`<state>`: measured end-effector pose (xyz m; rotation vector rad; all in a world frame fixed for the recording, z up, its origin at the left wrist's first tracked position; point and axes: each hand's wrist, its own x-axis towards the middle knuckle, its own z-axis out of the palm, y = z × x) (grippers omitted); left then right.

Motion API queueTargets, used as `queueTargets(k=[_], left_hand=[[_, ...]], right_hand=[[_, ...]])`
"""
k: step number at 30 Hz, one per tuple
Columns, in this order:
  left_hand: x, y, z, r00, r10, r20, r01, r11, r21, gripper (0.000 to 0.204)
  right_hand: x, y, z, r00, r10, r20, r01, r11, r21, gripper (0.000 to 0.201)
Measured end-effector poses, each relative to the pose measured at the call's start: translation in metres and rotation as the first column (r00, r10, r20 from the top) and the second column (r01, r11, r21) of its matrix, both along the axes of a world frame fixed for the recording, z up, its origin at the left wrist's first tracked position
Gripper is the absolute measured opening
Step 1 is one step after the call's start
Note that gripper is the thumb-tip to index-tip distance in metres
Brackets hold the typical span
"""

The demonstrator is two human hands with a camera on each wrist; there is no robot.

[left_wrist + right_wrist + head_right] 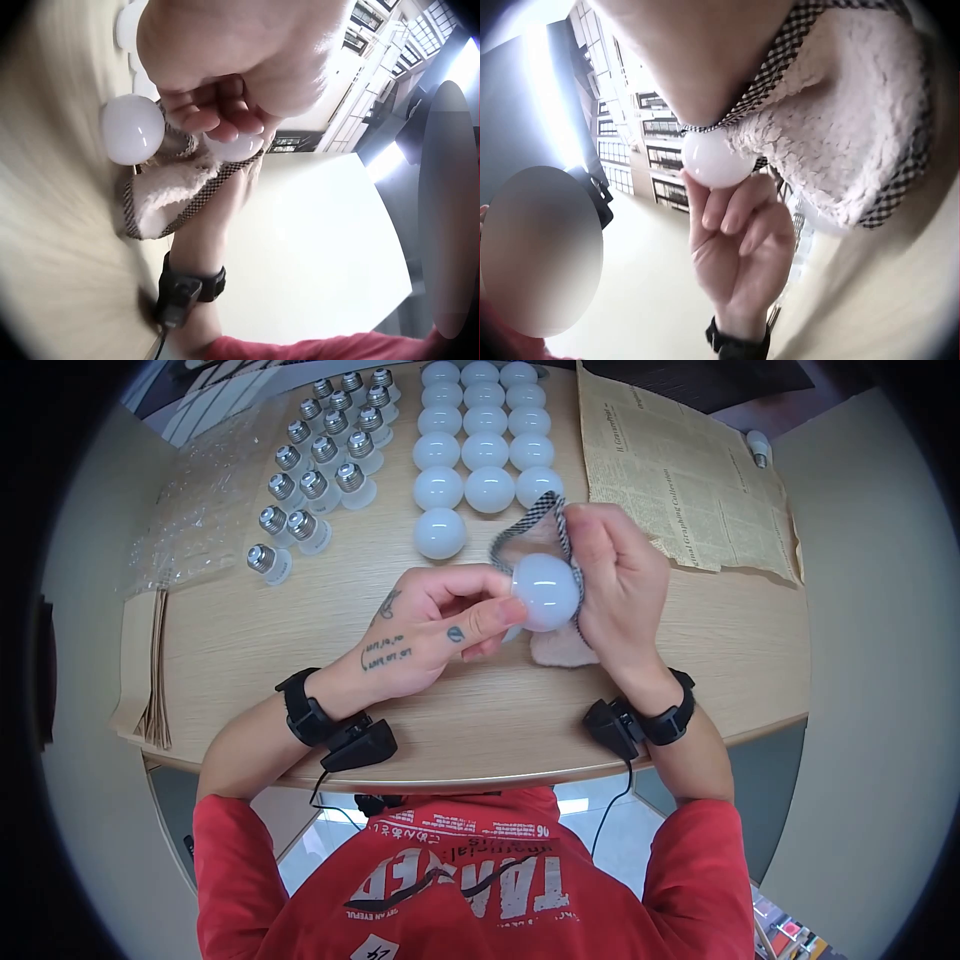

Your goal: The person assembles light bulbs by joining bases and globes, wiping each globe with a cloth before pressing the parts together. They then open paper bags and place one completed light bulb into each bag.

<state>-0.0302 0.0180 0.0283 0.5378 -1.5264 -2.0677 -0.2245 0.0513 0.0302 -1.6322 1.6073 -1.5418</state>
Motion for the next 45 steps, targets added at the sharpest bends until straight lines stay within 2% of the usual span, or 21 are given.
queueTargets(k=[3,7,9,12,15,18,21,24,27,30,33,36,40,45], left_hand=[[0.001,-0.003,-0.003,0.999,0.040,0.026,-0.040,0.999,0.006,0.022],[0.001,-0.010,-0.005,0.993,0.101,-0.062,-0.100,0.995,0.018,0.025],[0.002,-0.013,-0.007,0.989,0.135,-0.061,-0.135,0.991,-0.009,0.026],[0.002,-0.016,-0.011,0.985,0.159,-0.071,-0.158,0.987,0.016,0.024],[0.002,-0.018,-0.013,0.982,0.164,-0.091,-0.160,0.986,0.052,0.022],[0.002,-0.018,-0.014,0.978,0.179,-0.104,-0.171,0.982,0.083,0.021],[0.002,-0.018,-0.011,0.978,0.192,-0.087,-0.184,0.979,0.088,0.020],[0.002,-0.018,-0.013,0.975,0.205,-0.082,-0.198,0.977,0.081,0.020],[0.002,-0.017,-0.009,0.975,0.213,-0.061,-0.207,0.974,0.095,0.020],[0.002,-0.018,-0.009,0.978,0.203,-0.035,-0.201,0.978,0.057,0.020],[0.002,-0.017,-0.009,0.981,0.189,-0.051,-0.187,0.981,0.057,0.021],[0.001,-0.016,-0.009,0.982,0.186,-0.028,-0.185,0.982,0.033,0.023],[0.001,-0.015,-0.010,0.986,0.167,-0.009,-0.167,0.986,-0.005,0.023],[0.001,-0.015,-0.009,0.989,0.141,0.031,-0.140,0.990,-0.031,0.024]], right_hand=[[-0.004,-0.006,0.004,1.000,-0.024,-0.018,0.023,0.998,-0.053,0.020],[-0.021,-0.016,0.013,0.972,-0.125,-0.198,0.120,0.992,-0.038,0.019],[-0.031,-0.019,0.016,0.935,-0.134,-0.327,0.142,0.990,0.000,0.020],[-0.035,-0.017,0.027,0.874,-0.091,-0.477,0.193,0.967,0.169,0.022],[-0.045,-0.018,0.017,0.761,-0.021,-0.648,0.141,0.981,0.133,0.023],[-0.041,-0.018,0.014,0.783,-0.019,-0.622,0.144,0.978,0.151,0.023],[-0.038,-0.016,0.014,0.753,-0.018,-0.657,0.115,0.988,0.105,0.027],[-0.036,-0.017,0.013,0.794,-0.021,-0.608,0.104,0.989,0.102,0.030],[-0.034,-0.017,0.015,0.820,-0.097,-0.564,0.134,0.991,0.024,0.030],[-0.034,-0.018,0.016,0.792,-0.199,-0.578,0.138,0.979,-0.148,0.030],[-0.032,-0.015,0.020,0.873,-0.123,-0.472,0.004,0.970,-0.244,0.037],[-0.024,-0.012,0.020,0.860,0.134,-0.492,-0.270,0.939,-0.215,0.047],[-0.009,-0.007,0.020,0.816,0.318,-0.483,-0.390,0.920,-0.052,0.060],[-0.008,-0.007,0.015,0.795,0.353,-0.493,-0.397,0.918,0.017,0.061]])
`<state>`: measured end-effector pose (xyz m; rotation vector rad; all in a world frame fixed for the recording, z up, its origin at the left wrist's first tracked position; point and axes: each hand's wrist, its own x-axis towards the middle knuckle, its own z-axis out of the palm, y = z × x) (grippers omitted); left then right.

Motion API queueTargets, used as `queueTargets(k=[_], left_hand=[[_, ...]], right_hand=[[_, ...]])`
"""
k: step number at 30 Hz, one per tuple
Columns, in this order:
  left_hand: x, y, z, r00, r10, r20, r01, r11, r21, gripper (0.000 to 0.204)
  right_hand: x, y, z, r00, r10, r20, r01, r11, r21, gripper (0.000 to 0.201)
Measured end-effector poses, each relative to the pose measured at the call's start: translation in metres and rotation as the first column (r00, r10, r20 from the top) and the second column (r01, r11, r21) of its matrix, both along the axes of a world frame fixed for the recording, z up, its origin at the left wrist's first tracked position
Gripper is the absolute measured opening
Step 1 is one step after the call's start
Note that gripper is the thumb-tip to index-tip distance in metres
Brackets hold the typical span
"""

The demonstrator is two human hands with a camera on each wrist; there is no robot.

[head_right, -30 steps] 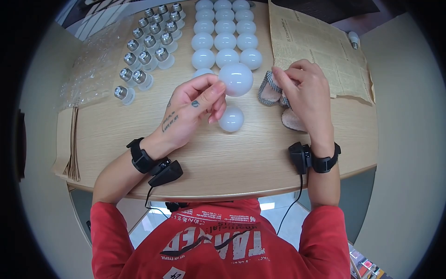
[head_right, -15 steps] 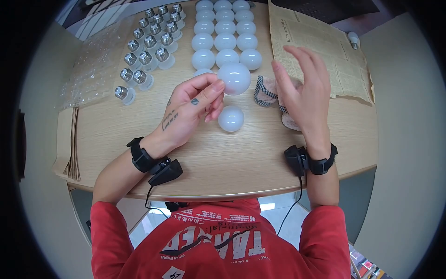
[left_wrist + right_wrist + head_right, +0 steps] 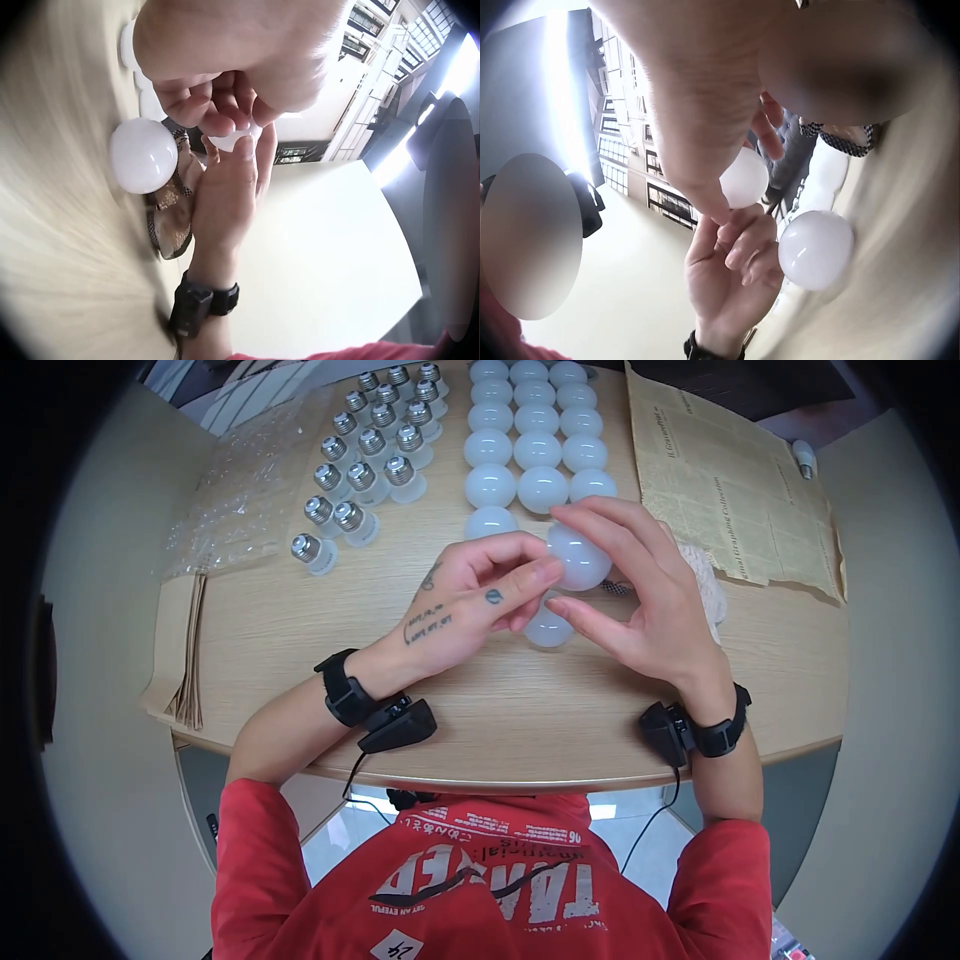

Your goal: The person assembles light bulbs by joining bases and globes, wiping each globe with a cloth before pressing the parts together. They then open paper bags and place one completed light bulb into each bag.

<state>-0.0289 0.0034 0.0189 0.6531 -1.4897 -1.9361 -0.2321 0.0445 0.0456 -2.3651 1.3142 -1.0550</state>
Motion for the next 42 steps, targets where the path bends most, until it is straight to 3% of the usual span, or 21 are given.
queueTargets(k=[9,12,15,17,19,22,25,28,34,40,42], left_hand=[[0.001,-0.008,0.007,0.989,0.044,0.139,-0.023,0.989,-0.148,0.027],[0.010,-0.021,0.020,0.946,0.144,0.290,-0.041,0.942,-0.333,0.027],[0.022,-0.036,0.035,0.835,0.368,0.409,-0.019,0.762,-0.648,0.027],[0.029,-0.046,0.034,0.736,0.589,0.333,-0.003,0.495,-0.869,0.026],[0.040,-0.059,0.030,0.668,0.715,0.208,0.056,0.229,-0.972,0.028],[0.051,-0.067,0.031,0.493,0.841,0.222,0.187,0.147,-0.971,0.029],[0.057,-0.067,0.035,0.346,0.886,0.308,0.323,0.195,-0.926,0.029],[0.062,-0.072,0.028,0.294,0.881,0.370,0.412,0.232,-0.881,0.027],[0.061,-0.077,0.016,0.288,0.872,0.396,0.425,0.254,-0.869,0.025],[0.056,-0.073,0.028,0.359,0.861,0.360,0.352,0.232,-0.907,0.024],[0.051,-0.069,0.045,0.494,0.721,0.486,0.206,0.446,-0.871,0.024]], right_hand=[[0.000,-0.002,-0.004,0.999,-0.031,0.034,0.030,0.998,0.046,0.055],[0.000,-0.003,-0.004,0.998,-0.054,0.033,0.052,0.997,0.048,0.054],[-0.001,-0.003,-0.002,0.998,-0.063,0.024,0.061,0.997,0.056,0.053],[-0.003,-0.003,-0.001,0.998,-0.064,0.019,0.063,0.996,0.057,0.053],[-0.004,-0.004,-0.002,0.998,-0.067,0.013,0.067,0.996,0.052,0.053],[-0.006,-0.005,-0.006,0.998,-0.068,0.010,0.068,0.997,0.023,0.053],[-0.007,-0.006,-0.007,0.998,-0.061,0.023,0.060,0.998,0.014,0.053],[-0.007,-0.006,-0.008,0.998,-0.065,0.025,0.065,0.998,0.005,0.054],[-0.008,-0.006,-0.009,0.998,-0.068,0.013,0.069,0.998,-0.006,0.053],[-0.008,-0.005,-0.009,0.996,-0.075,0.050,0.075,0.997,-0.004,0.052],[-0.008,-0.005,-0.009,0.992,-0.085,0.089,0.086,0.996,-0.003,0.052]])
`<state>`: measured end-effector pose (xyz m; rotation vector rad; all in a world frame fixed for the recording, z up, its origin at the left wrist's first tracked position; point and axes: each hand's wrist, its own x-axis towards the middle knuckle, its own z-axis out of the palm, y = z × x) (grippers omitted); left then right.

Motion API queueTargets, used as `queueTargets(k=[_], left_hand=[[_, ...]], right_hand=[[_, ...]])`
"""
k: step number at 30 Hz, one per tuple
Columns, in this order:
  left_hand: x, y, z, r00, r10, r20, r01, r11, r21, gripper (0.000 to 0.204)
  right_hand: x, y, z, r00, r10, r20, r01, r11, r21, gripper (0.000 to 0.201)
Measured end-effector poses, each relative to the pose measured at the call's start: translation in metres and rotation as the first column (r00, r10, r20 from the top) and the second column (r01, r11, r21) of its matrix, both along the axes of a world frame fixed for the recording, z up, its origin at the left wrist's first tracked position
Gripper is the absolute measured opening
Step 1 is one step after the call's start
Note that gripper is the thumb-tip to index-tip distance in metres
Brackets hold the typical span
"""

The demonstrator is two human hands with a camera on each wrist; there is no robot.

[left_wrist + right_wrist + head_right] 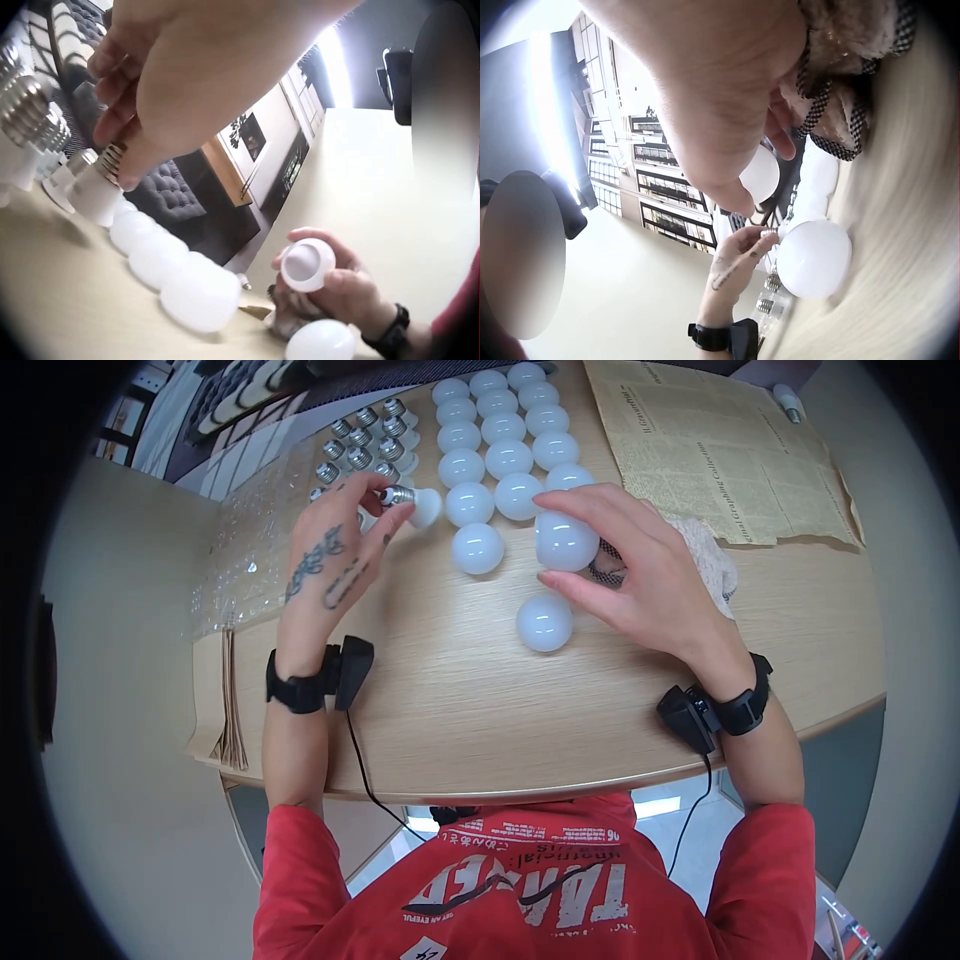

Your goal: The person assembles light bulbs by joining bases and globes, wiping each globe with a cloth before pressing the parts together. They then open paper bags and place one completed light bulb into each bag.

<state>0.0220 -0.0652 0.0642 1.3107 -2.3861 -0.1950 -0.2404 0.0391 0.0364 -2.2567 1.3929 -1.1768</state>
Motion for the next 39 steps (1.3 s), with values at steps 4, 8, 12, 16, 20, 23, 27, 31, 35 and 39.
queueTargets(k=[4,8,12,16,20,23,27,31,35,39], left_hand=[[-0.008,0.010,0.004,0.822,-0.091,-0.562,0.381,0.821,0.425,0.026],[-0.021,0.023,0.009,0.672,0.032,-0.740,0.548,0.650,0.526,0.031],[-0.025,0.026,0.004,0.655,0.093,-0.750,0.585,0.565,0.582,0.033],[-0.028,0.029,-0.001,0.656,0.093,-0.749,0.618,0.503,0.604,0.031],[-0.033,0.035,-0.006,0.644,0.039,-0.764,0.633,0.534,0.561,0.029],[-0.040,0.044,-0.006,0.666,-0.011,-0.746,0.634,0.534,0.559,0.030],[-0.041,0.053,-0.007,0.697,-0.025,-0.717,0.622,0.519,0.587,0.034],[-0.042,0.058,-0.007,0.719,-0.035,-0.694,0.611,0.507,0.608,0.035],[-0.045,0.064,-0.011,0.698,-0.065,-0.713,0.629,0.531,0.568,0.036],[-0.045,0.065,-0.015,0.670,-0.092,-0.737,0.658,0.533,0.532,0.035]], right_hand=[[0.000,0.001,-0.001,0.994,-0.025,0.105,0.024,1.000,0.008,0.054],[0.000,0.001,-0.006,0.979,0.002,0.205,0.001,1.000,-0.013,0.057],[0.000,0.001,-0.005,0.974,0.032,0.225,-0.023,0.999,-0.043,0.057],[-0.001,0.002,-0.005,0.982,0.040,0.184,-0.029,0.998,-0.061,0.057],[0.000,0.001,-0.004,0.981,0.089,0.174,-0.074,0.993,-0.088,0.056],[-0.001,0.002,-0.002,0.984,0.125,0.128,-0.115,0.990,-0.088,0.057],[-0.001,0.003,-0.003,0.984,0.154,0.088,-0.147,0.986,-0.073,0.063],[0.001,0.009,-0.008,0.970,0.199,0.137,-0.204,0.979,0.023,0.070],[0.003,0.008,-0.013,0.970,0.192,0.150,-0.188,0.981,-0.037,0.070],[0.006,0.009,-0.016,0.974,0.159,0.160,-0.153,0.987,-0.050,0.067]])
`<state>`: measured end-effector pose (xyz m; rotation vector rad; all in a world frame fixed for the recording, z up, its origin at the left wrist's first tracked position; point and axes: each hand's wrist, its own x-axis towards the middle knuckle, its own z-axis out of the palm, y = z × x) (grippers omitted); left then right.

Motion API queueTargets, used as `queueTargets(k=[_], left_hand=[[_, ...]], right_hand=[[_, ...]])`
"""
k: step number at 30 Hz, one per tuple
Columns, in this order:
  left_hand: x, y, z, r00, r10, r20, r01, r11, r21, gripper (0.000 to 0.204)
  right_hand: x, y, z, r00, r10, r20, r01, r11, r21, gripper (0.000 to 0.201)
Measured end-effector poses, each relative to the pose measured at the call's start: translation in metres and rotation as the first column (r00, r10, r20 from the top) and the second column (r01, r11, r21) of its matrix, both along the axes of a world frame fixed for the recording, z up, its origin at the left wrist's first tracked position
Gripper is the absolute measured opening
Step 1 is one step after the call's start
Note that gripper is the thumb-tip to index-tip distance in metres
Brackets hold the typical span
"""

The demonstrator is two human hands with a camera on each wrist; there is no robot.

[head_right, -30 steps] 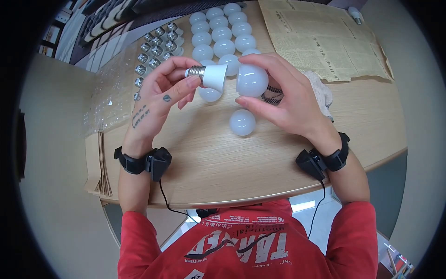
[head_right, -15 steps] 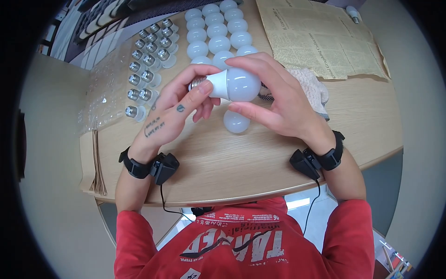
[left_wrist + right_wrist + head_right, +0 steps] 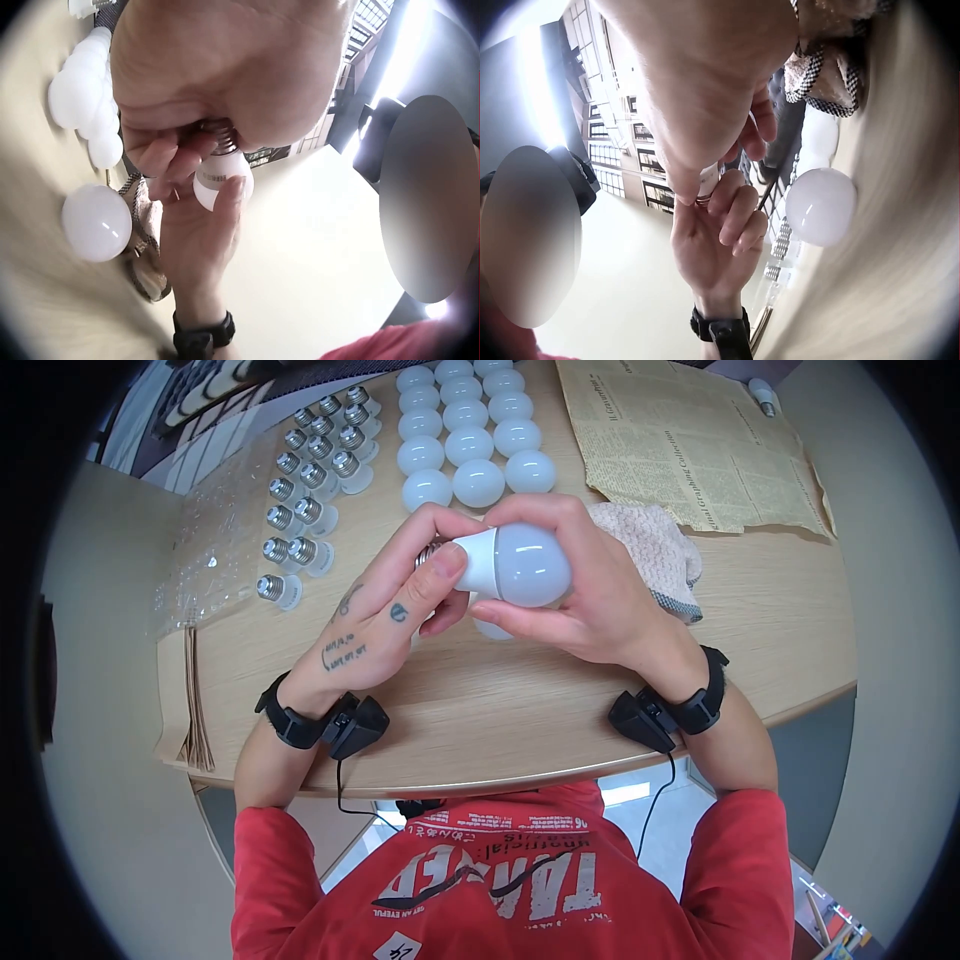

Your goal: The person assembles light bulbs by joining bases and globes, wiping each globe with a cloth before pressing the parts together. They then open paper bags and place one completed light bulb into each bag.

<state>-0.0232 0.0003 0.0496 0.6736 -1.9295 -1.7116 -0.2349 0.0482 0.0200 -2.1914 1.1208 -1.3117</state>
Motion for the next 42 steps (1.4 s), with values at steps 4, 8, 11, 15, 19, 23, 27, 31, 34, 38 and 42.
queueTargets(k=[4,8,11,15,19,23,27,31,34,38,42], left_hand=[[0.000,0.001,-0.003,1.000,0.000,-0.018,-0.002,0.998,-0.066,0.034],[0.000,0.002,-0.003,1.000,0.009,-0.003,-0.010,0.997,-0.080,0.034],[0.000,0.003,-0.003,1.000,0.019,-0.003,-0.020,0.996,-0.083,0.034],[0.001,0.002,-0.007,1.000,0.027,-0.001,-0.027,0.996,-0.080,0.035],[0.001,-0.001,-0.009,0.999,0.023,0.029,-0.020,0.996,-0.084,0.035],[0.002,-0.004,-0.009,0.998,0.020,0.054,-0.018,0.999,-0.028,0.033],[-0.004,0.000,-0.014,0.995,0.082,-0.061,-0.078,0.995,0.067,0.032],[-0.007,0.001,-0.016,0.982,0.079,-0.172,-0.055,0.989,0.136,0.033],[-0.009,0.003,-0.017,0.969,0.098,-0.228,-0.051,0.978,0.203,0.037],[-0.010,0.002,-0.014,0.957,0.111,-0.267,-0.047,0.971,0.234,0.054],[-0.012,0.005,-0.014,0.970,0.124,-0.210,-0.086,0.979,0.182,0.069]], right_hand=[[0.003,0.003,0.000,0.999,-0.004,0.049,0.003,1.000,0.025,0.065],[0.002,0.004,0.001,1.000,-0.008,0.026,0.007,0.999,0.033,0.064],[0.002,0.004,-0.001,0.999,-0.012,0.032,0.011,0.999,0.040,0.065],[0.003,0.003,-0.003,1.000,0.012,0.024,-0.013,0.998,0.056,0.067],[0.005,0.004,-0.001,0.998,0.046,0.036,-0.050,0.994,0.099,0.068],[0.007,0.005,0.002,0.999,0.004,0.034,-0.009,0.988,0.156,0.069],[0.008,0.002,0.001,0.991,-0.030,0.127,0.007,0.983,0.181,0.072],[0.015,0.003,0.009,0.875,-0.043,0.483,-0.098,0.960,0.264,0.074],[0.011,-0.001,0.010,0.852,-0.051,0.521,-0.105,0.958,0.265,0.076],[0.011,-0.001,0.008,0.847,-0.086,0.524,-0.101,0.943,0.318,0.076],[0.013,-0.001,0.009,0.845,-0.129,0.519,-0.090,0.922,0.377,0.069]])
